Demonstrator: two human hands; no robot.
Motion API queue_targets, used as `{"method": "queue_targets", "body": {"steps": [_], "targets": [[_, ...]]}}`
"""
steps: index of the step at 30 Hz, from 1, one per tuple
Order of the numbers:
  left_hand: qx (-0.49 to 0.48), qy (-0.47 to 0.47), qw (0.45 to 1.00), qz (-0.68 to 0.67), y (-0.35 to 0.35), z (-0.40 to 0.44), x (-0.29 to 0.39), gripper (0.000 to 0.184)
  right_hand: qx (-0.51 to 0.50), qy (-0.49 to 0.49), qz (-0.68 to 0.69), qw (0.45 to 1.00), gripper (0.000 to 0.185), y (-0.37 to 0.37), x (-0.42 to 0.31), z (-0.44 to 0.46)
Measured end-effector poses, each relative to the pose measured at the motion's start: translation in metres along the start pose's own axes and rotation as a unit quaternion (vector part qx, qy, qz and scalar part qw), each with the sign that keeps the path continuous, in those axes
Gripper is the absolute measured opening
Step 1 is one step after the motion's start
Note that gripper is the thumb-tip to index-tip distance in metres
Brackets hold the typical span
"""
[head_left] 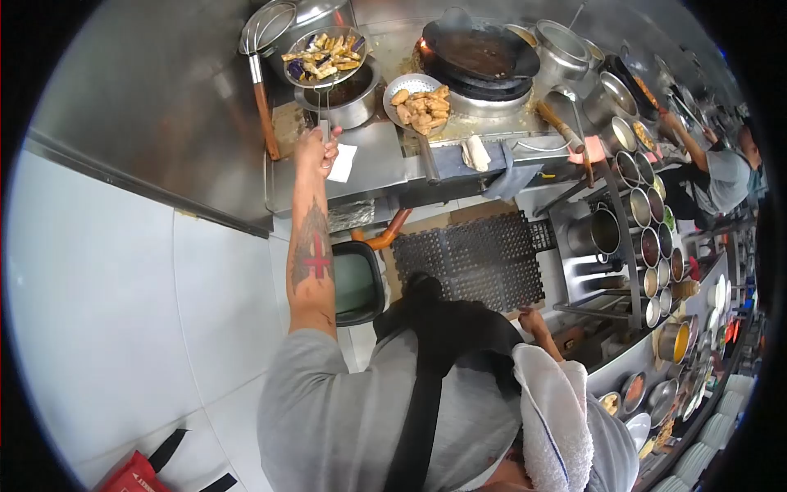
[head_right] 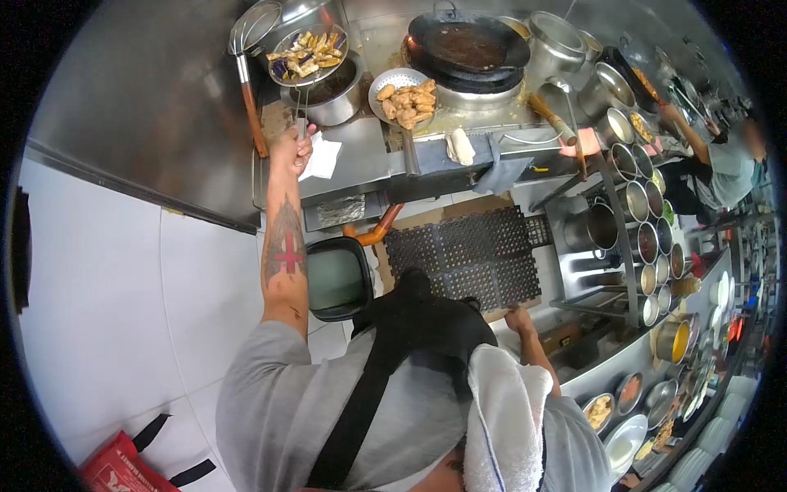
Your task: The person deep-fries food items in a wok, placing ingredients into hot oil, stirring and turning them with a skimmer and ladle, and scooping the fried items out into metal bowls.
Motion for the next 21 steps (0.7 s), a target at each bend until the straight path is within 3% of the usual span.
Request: {"method": "queue_targets", "body": {"steps": [2, 5, 6, 8, 11, 15, 17, 21], "targets": [[-0.026, -0.042, 0.999, -0.005, -0.014, 0.020, -0.024, 0.014, -0.012, 0.005, 0.017, 1.000, 0.043, 0.016, 0.029, -0.014], [0.000, -0.033, 0.997, -0.075, -0.025, 0.032, -0.023, 0.013, -0.063, 0.066, 0.021, 0.996, 0.044, 0.041, 0.053, -0.035], [-0.046, -0.015, 0.997, -0.063, -0.029, 0.036, -0.017, 0.012, -0.064, 0.075, 0.026, 0.995, 0.045, 0.042, 0.053, -0.040], [-0.038, -0.018, 0.997, -0.059, -0.023, 0.017, -0.001, 0.013, -0.072, 0.098, 0.025, 0.992, 0.044, 0.041, 0.048, -0.054], [-0.040, -0.021, 0.998, -0.049, -0.018, 0.005, 0.009, 0.014, -0.021, 0.116, 0.037, 0.992, 0.045, 0.034, 0.036, -0.065], [-0.043, -0.038, 0.997, -0.047, -0.036, 0.034, -0.022, 0.018, -0.020, 0.095, 0.081, 0.992, 0.046, 0.048, 0.056, -0.035], [-0.067, -0.058, 0.994, -0.060, -0.036, 0.032, -0.021, 0.018, -0.028, 0.006, -0.007, 1.000, 0.046, 0.072, 0.093, 0.003], [-0.050, -0.042, 0.996, -0.054, -0.033, 0.018, 0.003, 0.015, 0.019, 0.054, 0.058, 0.997, 0.045, 0.041, 0.011, -0.031]]}}
Point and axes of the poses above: each hand's wrist, its own z-axis towards the middle knuckle, its own y-axis out of the palm, x = y × z, the point moved 7 cm from there along z, towards the middle knuckle, and after that the axes turned 15 degrees about z, right-handed, at the moved point
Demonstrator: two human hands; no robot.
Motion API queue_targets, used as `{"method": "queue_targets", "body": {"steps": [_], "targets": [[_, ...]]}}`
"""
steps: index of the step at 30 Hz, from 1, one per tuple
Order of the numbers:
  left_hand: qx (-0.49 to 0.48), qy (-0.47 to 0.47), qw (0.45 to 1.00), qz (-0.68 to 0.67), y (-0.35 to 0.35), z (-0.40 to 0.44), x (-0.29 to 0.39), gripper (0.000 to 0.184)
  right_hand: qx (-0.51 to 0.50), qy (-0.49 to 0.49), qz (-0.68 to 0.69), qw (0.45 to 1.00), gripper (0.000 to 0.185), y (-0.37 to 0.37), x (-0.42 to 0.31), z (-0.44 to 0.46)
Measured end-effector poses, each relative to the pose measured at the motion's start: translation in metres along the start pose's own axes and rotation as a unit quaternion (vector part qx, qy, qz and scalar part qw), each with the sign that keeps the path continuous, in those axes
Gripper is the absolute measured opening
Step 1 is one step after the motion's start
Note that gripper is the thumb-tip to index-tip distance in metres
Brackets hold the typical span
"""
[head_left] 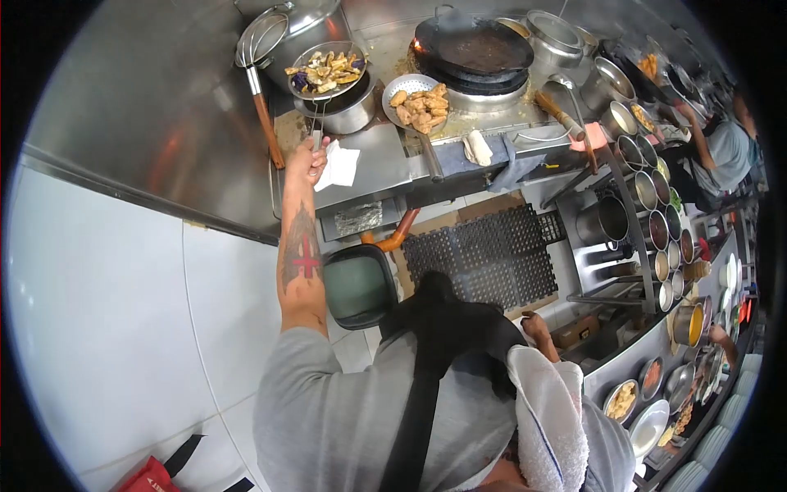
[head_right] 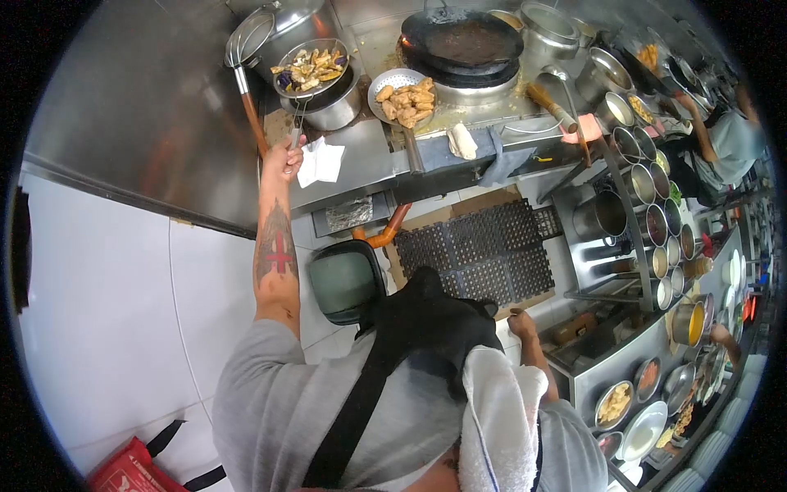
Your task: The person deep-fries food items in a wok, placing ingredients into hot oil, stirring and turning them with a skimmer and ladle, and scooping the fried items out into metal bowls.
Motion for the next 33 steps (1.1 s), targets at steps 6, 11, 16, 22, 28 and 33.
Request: {"method": "queue_targets", "body": {"steps": [6, 11, 16, 22, 28, 33], "targets": [[0.020, 0.000, 0.998, 0.053, -0.009, 0.012, -0.010, 0.018, -0.011, -0.010, 0.040, 0.999, 0.044, 0.005, -0.002, -0.013], [0.000, 0.236, 0.855, 0.462, 0.085, -0.075, 0.026, 0.032, 0.012, -0.014, 0.068, 0.998, 0.043, 0.002, 0.031, -0.033], [-0.098, 0.238, 0.850, 0.459, 0.208, -0.101, -0.007, 0.037, 0.009, -0.028, 0.042, 0.999, 0.031, 0.021, 0.090, -0.022], [-0.386, 0.077, 0.816, 0.423, 0.419, -0.198, -0.190, 0.039, 0.074, 0.072, 0.185, 0.977, 0.038, -0.037, 0.088, -0.093], [-0.677, -0.266, 0.632, 0.268, 0.630, -0.382, -0.438, 0.027, 0.247, 0.065, 0.307, 0.917, 0.048, -0.049, 0.142, -0.154], [-0.684, -0.232, 0.569, 0.394, 0.756, -0.472, -0.610, 0.016, 0.376, 0.085, 0.435, 0.814, 0.053, -0.033, 0.179, -0.229]]}}
Point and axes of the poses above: each hand's wrist, its own z-axis towards the middle knuckle, its own y-axis out of the palm, x = y × z, the point moved 7 cm from there along z, towards the middle knuckle, and after that the axes turned 15 degrees about z, right-handed, at the moved point
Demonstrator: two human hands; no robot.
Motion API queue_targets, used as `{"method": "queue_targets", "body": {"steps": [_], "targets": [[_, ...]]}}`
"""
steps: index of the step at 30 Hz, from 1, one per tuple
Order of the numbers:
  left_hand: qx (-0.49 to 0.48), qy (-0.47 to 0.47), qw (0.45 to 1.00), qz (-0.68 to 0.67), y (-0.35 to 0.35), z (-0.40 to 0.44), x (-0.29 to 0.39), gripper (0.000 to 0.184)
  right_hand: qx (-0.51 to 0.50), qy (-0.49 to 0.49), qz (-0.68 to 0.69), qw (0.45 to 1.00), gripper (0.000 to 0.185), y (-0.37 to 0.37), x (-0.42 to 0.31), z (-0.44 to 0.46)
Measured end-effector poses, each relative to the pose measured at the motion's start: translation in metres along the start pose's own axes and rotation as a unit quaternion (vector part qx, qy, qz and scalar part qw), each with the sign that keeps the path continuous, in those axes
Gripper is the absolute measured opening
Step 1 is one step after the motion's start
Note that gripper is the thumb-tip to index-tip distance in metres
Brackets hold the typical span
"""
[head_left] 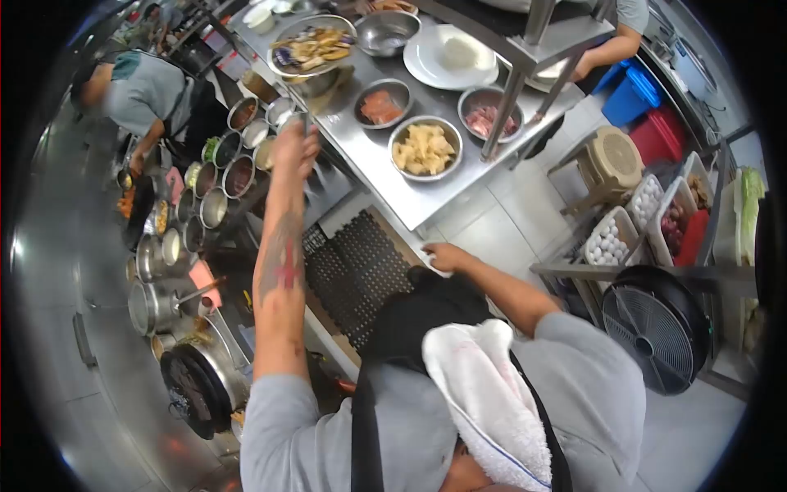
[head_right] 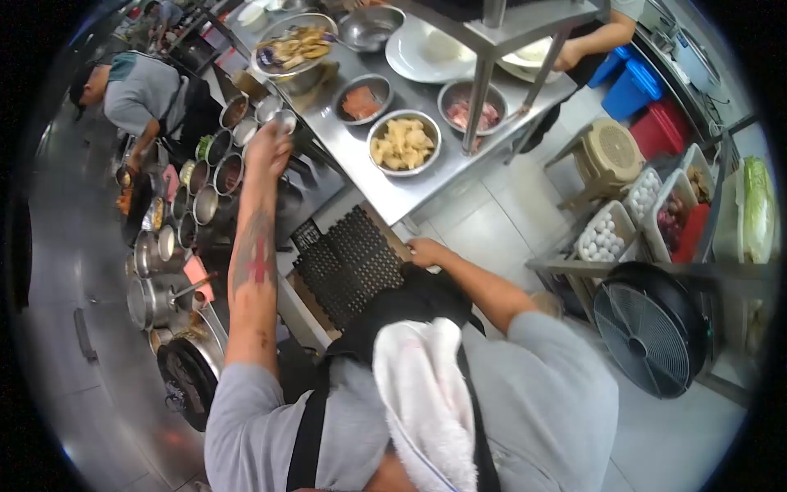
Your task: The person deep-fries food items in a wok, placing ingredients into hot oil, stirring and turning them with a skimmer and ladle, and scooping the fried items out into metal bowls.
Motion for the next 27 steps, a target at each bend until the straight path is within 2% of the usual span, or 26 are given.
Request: {"method": "queue_targets", "body": {"steps": [1, 3, 4, 7, 8, 9, 10, 11, 13, 14, 15, 17, 18, 19, 20, 21, 23, 25, 27], "targets": [[0.045, 0.026, 0.999, 0.000, 0.019, 0.024, 0.011, 0.016, 0.023, 0.006, 0.010, 1.000, 0.054, -0.009, 0.010, -0.010], [0.049, 0.042, 0.993, 0.102, 0.048, 0.056, 0.029, 0.015, 0.075, 0.034, 0.072, 0.994, 0.056, -0.019, 0.035, -0.028], [0.047, 0.043, 0.992, 0.105, 0.053, 0.076, 0.033, 0.015, 0.078, 0.032, 0.074, 0.994, 0.056, -0.021, 0.039, -0.037], [-0.005, 0.042, 0.972, 0.230, 0.075, 0.113, 0.028, 0.019, 0.116, 0.070, 0.122, 0.983, 0.053, -0.024, 0.056, -0.061], [0.081, 0.117, 0.907, 0.396, 0.083, 0.111, 0.039, 0.022, 0.135, 0.076, 0.146, 0.977, 0.053, -0.023, 0.066, -0.065], [0.164, 0.187, 0.801, 0.544, 0.093, 0.104, 0.048, 0.025, 0.152, 0.082, 0.169, 0.970, 0.053, -0.020, 0.075, -0.066], [0.267, 0.336, 0.687, 0.586, 0.100, 0.102, 0.055, 0.028, 0.148, 0.086, 0.172, 0.970, 0.053, -0.018, 0.070, -0.070], [0.267, 0.331, 0.689, 0.587, 0.100, 0.108, 0.052, 0.028, 0.159, 0.106, 0.177, 0.965, 0.052, -0.022, 0.067, -0.078], [0.294, 0.267, 0.735, 0.550, 0.092, 0.124, 0.051, 0.028, 0.172, 0.123, 0.180, 0.961, 0.052, -0.032, 0.057, -0.080], [0.262, 0.205, 0.779, 0.531, 0.092, 0.112, 0.055, 0.027, 0.194, 0.096, 0.157, 0.964, 0.050, -0.038, 0.053, -0.083], [0.266, 0.201, 0.781, 0.528, 0.087, 0.109, 0.055, 0.027, 0.216, 0.066, 0.134, 0.965, 0.049, -0.044, 0.048, -0.084], [0.160, 0.143, 0.933, 0.287, 0.073, 0.122, 0.034, 0.024, 0.227, 0.094, 0.157, 0.957, 0.042, -0.063, 0.036, -0.082], [0.010, 0.009, 0.997, 0.078, 0.064, 0.130, 0.013, 0.016, 0.242, 0.121, 0.185, 0.945, 0.036, -0.074, 0.029, -0.082], [0.011, 0.009, 0.997, 0.072, 0.056, 0.119, 0.016, 0.016, 0.272, 0.099, 0.294, 0.911, 0.030, -0.086, 0.023, -0.080], [0.009, -0.015, 0.999, -0.040, 0.048, 0.094, 0.015, 0.013, 0.298, 0.073, 0.398, 0.864, 0.027, -0.098, 0.017, -0.076], [0.008, -0.037, 0.988, -0.150, 0.036, 0.069, 0.011, 0.011, 0.313, 0.039, 0.421, 0.850, 0.026, -0.115, 0.005, -0.067], [-0.162, -0.059, 0.951, -0.255, -0.003, 0.020, -0.009, 0.015, 0.319, 0.007, 0.440, 0.840, 0.025, -0.146, -0.022, -0.048], [-0.145, -0.017, 0.943, -0.299, -0.039, -0.072, -0.009, 0.026, 0.350, -0.016, 0.515, 0.783, 0.033, -0.170, -0.050, -0.028], [-0.113, 0.032, 0.946, -0.302, -0.096, -0.158, -0.016, 0.036, 0.334, -0.033, 0.515, 0.788, 0.035, -0.184, -0.054, -0.013]]}}
Point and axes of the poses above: each hand's wrist, its own z-axis towards the middle knuckle, its own y-axis out of the palm, x = y × z, the point moved 7 cm from there along z, towards the middle knuckle, and after that the axes turned 15 degrees about z, right-handed, at the moved point
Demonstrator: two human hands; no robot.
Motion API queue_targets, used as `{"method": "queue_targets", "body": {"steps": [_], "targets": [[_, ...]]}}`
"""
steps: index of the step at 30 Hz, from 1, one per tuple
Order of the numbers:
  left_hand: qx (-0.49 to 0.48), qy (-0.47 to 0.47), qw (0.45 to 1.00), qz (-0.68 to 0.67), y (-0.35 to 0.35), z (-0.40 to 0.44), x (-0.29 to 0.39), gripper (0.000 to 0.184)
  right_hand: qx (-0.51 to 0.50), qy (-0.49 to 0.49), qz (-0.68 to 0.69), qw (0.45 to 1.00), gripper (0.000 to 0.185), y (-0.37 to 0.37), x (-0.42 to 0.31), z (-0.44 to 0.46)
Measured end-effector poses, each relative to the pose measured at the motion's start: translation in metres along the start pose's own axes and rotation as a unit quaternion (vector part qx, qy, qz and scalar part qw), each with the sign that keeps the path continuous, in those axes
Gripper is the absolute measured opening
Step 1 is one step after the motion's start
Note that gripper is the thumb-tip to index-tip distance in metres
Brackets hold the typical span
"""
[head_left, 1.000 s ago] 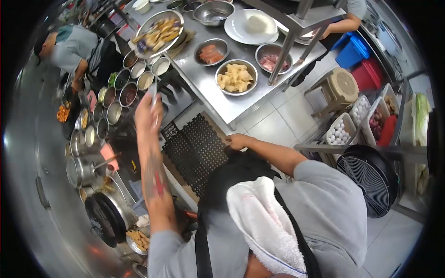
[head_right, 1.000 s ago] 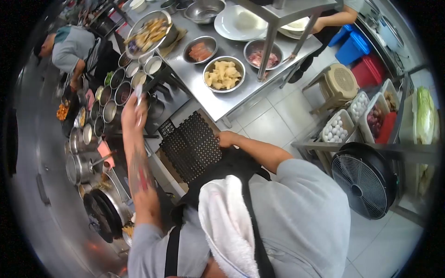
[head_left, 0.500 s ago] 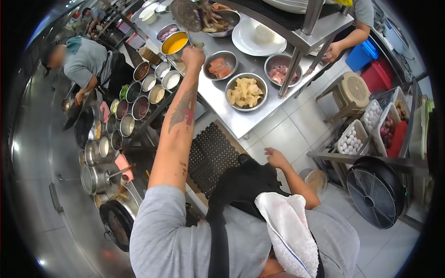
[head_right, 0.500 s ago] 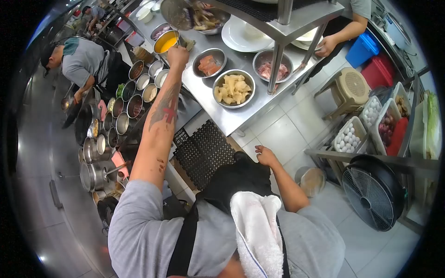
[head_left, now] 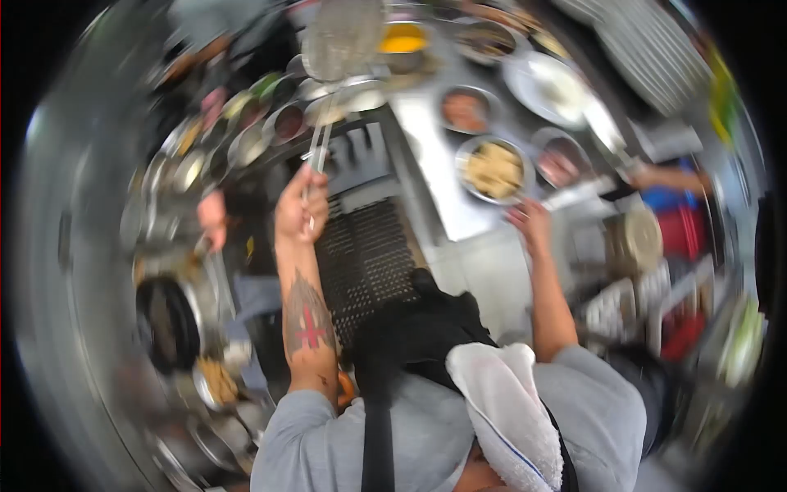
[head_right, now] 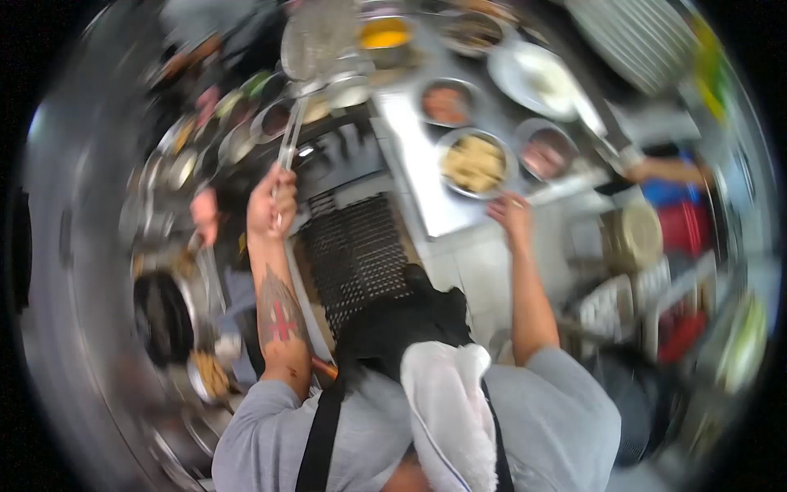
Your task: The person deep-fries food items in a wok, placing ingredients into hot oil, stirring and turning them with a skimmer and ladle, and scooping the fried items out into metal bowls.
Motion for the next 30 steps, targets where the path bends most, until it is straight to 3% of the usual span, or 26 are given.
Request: {"method": "queue_targets", "body": {"steps": [2, 3, 4, 5, 6, 7, 9, 10, 11, 12, 13, 14, 15, 16, 17, 18, 20, 22, 24, 26, 28, 30], "targets": [[0.041, 0.059, 0.997, -0.009, -0.030, -0.102, 0.028, 0.037, -0.027, -0.011, -0.108, 0.994, 0.034, 0.002, 0.002, 0.024], [0.081, 0.113, 0.990, 0.029, -0.051, -0.157, 0.045, 0.038, -0.017, 0.048, -0.054, 0.997, 0.034, 0.000, 0.011, 0.036], [0.205, 0.149, 0.965, 0.068, -0.073, -0.216, 0.059, 0.032, -0.047, 0.100, -0.050, 0.993, 0.035, 0.014, 0.015, 0.036], [0.286, 0.183, 0.937, 0.079, -0.096, -0.277, 0.072, 0.027, -0.065, 0.057, -0.079, 0.993, 0.034, 0.013, 0.014, 0.040], [0.353, 0.206, 0.908, 0.087, -0.117, -0.331, 0.081, 0.023, -0.071, 0.061, -0.026, 0.995, 0.030, 0.012, 0.022, 0.055], [0.453, 0.229, 0.853, 0.125, -0.150, -0.388, 0.092, 0.020, -0.018, 0.039, -0.098, 0.994, 0.021, -0.008, 0.026, 0.072], [0.620, 0.217, 0.728, 0.194, -0.187, -0.504, 0.114, 0.015, 0.002, -0.008, -0.100, 0.995, 0.011, -0.014, 0.033, 0.071], [0.708, 0.203, 0.640, 0.219, -0.204, -0.560, 0.122, 0.016, 0.020, -0.029, -0.102, 0.994, 0.009, -0.009, 0.033, 0.054], [0.792, 0.150, 0.505, 0.308, -0.219, -0.614, 0.132, 0.024, 0.011, -0.030, -0.103, 0.994, 0.009, 0.010, 0.041, 0.031], [0.807, 0.123, 0.443, 0.372, -0.278, -0.681, 0.147, 0.025, -0.001, -0.021, -0.114, 0.993, 0.009, 0.025, 0.040, 0.004], [0.826, 0.101, 0.430, 0.350, -0.309, -0.729, 0.158, 0.024, -0.014, -0.013, -0.129, 0.992, 0.010, 0.038, 0.042, -0.013], [0.852, 0.042, 0.393, 0.344, -0.298, -0.747, 0.175, 0.023, -0.018, -0.018, -0.127, 0.992, 0.010, 0.054, 0.048, -0.021], [0.845, -0.010, 0.412, 0.341, -0.315, -0.770, 0.191, 0.021, -0.124, -0.141, -0.389, 0.902, 0.009, 0.088, 0.049, -0.032], [0.815, -0.055, 0.478, 0.323, -0.335, -0.786, 0.202, 0.020, -0.213, -0.249, -0.616, 0.716, 0.010, 0.119, 0.059, -0.049], [0.780, -0.089, 0.542, 0.300, -0.351, -0.792, 0.210, 0.018, -0.175, -0.125, -0.419, 0.882, 0.010, 0.125, 0.070, -0.046], [0.753, -0.100, 0.585, 0.284, -0.364, -0.794, 0.217, 0.017, -0.122, 0.006, -0.183, 0.975, 0.010, 0.136, 0.096, -0.044], [0.732, -0.084, 0.620, 0.269, -0.377, -0.793, 0.227, 0.015, -0.141, 0.008, -0.173, 0.975, 0.010, 0.184, 0.124, -0.072], [0.686, -0.005, 0.715, 0.132, -0.396, -0.775, 0.217, 0.016, -0.143, 0.037, -0.133, 0.980, 0.010, 0.232, 0.147, -0.121], [0.662, 0.012, 0.742, 0.108, -0.410, -0.761, 0.208, 0.020, -0.200, 0.070, -0.171, 0.962, 0.012, 0.254, 0.174, -0.129], [0.574, 0.065, 0.814, 0.062, -0.444, -0.741, 0.198, 0.022, -0.228, 0.099, -0.164, 0.955, 0.015, 0.281, 0.193, -0.156], [0.546, 0.035, 0.830, 0.108, -0.433, -0.720, 0.196, 0.026, -0.226, 0.110, -0.178, 0.951, 0.020, 0.300, 0.211, -0.172], [0.538, 0.131, 0.831, 0.045, -0.444, -0.710, 0.202, 0.028, -0.238, 0.125, -0.191, 0.944, 0.018, 0.320, 0.223, -0.189]]}}
Point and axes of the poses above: each hand's wrist, its own z-axis towards the middle knuckle, its own y-axis out of the palm, x = y × z, the point moved 7 cm from there along z, towards the middle knuckle, and after that the axes turned 15 degrees about z, right-handed, at the moved point
